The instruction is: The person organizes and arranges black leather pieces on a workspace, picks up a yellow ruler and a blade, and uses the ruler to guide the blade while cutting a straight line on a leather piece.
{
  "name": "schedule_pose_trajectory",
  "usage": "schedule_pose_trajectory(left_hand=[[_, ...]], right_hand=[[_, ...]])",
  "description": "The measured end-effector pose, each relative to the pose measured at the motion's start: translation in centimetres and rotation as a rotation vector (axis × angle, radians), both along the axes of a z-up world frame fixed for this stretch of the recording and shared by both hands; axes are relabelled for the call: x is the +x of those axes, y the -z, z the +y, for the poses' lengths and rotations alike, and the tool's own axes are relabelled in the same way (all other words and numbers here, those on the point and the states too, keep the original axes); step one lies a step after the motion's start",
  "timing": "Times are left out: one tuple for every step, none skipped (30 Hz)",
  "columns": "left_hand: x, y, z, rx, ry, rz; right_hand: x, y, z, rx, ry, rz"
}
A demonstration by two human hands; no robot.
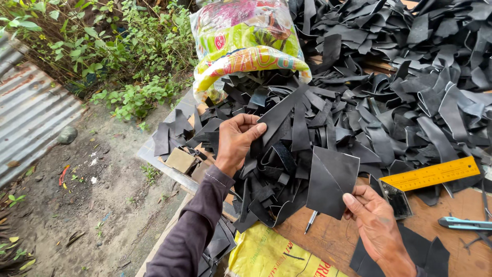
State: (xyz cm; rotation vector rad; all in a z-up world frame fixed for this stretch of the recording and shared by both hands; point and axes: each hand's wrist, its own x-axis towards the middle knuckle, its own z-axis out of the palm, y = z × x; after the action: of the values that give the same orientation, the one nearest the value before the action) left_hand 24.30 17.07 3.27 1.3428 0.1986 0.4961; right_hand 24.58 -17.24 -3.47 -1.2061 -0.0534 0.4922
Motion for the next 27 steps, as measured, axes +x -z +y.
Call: schedule_pose_trajectory(left_hand=[[0.0,0.0,-0.1,0.002,0.0,0.008],[0.1,-0.1,-0.2,-0.022,0.011,0.008],[0.0,-0.3,-0.4,-0.047,0.02,0.012],[-0.1,-0.5,-0.5,-0.071,0.03,0.015],[-0.4,-0.8,-0.7,0.152,-0.028,0.092],[-0.9,-1.0,-1.0,0.375,-0.085,0.169],[-1.2,-1.1,-1.2,0.597,-0.139,0.246],[-1.2,-1.2,-1.3,0.608,-0.168,0.247],[-1.2,-1.4,-1.1,0.619,-0.199,0.247],[-1.1,-1.4,-0.8,0.631,-0.23,0.247],[-1.0,-1.4,-0.4,0.553,-0.216,0.204],[-0.9,-1.4,0.1,0.475,-0.203,0.161],[-0.6,-1.6,0.3,0.396,-0.186,0.115],[-0.4,-1.8,0.3,0.352,-0.174,0.097],[-0.3,-2.0,0.2,0.305,-0.163,0.081],[-0.4,-2.4,0.0,0.258,-0.152,0.065],[-0.8,-2.6,-0.5,0.418,-0.212,0.01],[-1.1,-2.9,-1.1,0.579,-0.27,-0.045],[-1.5,-3.0,-1.9,0.74,-0.317,-0.101],[-2.3,-2.9,-2.6,0.857,-0.34,-0.05],[-3.2,-2.8,-3.4,0.976,-0.365,-0.008],[-4.1,-2.5,-4.1,1.094,-0.389,0.034],[-4.6,-2.1,-4.7,1.155,-0.37,0.054],[-5.2,-1.5,-5.3,1.216,-0.35,0.074],[-5.5,-1.1,-5.4,1.282,-0.343,0.088],[-5.8,-0.7,-5.8,1.271,-0.299,0.165],[-5.9,-0.4,-6.0,1.262,-0.263,0.236]], right_hand=[[0.1,0.0,0.0,-0.008,-0.001,0.004],[0.2,0.0,-0.1,-0.015,-0.002,0.007],[0.2,0.1,-0.1,-0.023,-0.005,0.014],[0.3,0.2,-0.1,-0.019,-0.011,0.008],[0.2,0.5,-0.1,-0.015,-0.016,0.003],[0.1,0.7,-0.1,-0.011,-0.021,-0.002],[-0.1,1.0,-0.1,-0.013,-0.021,0.002],[-0.2,1.3,-0.2,-0.015,-0.021,0.006],[-0.3,1.5,-0.2,-0.017,-0.023,0.009],[-0.3,1.7,-0.3,-0.033,-0.018,0.013],[-0.4,1.8,-0.5,-0.049,-0.012,0.017],[-0.5,2.0,-0.6,-0.066,-0.007,0.022],[-0.5,2.2,-0.8,-0.056,-0.003,0.022],[-0.5,2.3,-1.0,-0.046,0.002,0.023],[-0.6,2.5,-1.2,-0.039,0.005,0.025],[-0.4,2.7,-1.4,-0.033,0.015,0.006],[-0.4,2.9,-1.6,-0.031,0.022,-0.006],[-0.6,3.1,-1.7,-0.028,0.03,-0.019],[-0.8,3.3,-2.1,-0.023,0.048,-0.026],[-0.9,3.4,-2.4,-0.018,0.066,-0.033],[-0.7,3.2,-2.7,-0.01,0.086,-0.049],[-0.7,3.1,-3.1,-0.017,0.09,-0.046],[-0.8,3.0,-3.4,-0.024,0.092,-0.045],[-1.1,2.9,-3.7,-0.031,0.094,-0.045],[-1.1,2.9,-3.5,-0.036,0.093,-0.039],[-1.4,3.0,-3.4,-0.042,0.092,-0.033],[-1.4,3.0,-3.0,-0.041,0.088,-0.034]])
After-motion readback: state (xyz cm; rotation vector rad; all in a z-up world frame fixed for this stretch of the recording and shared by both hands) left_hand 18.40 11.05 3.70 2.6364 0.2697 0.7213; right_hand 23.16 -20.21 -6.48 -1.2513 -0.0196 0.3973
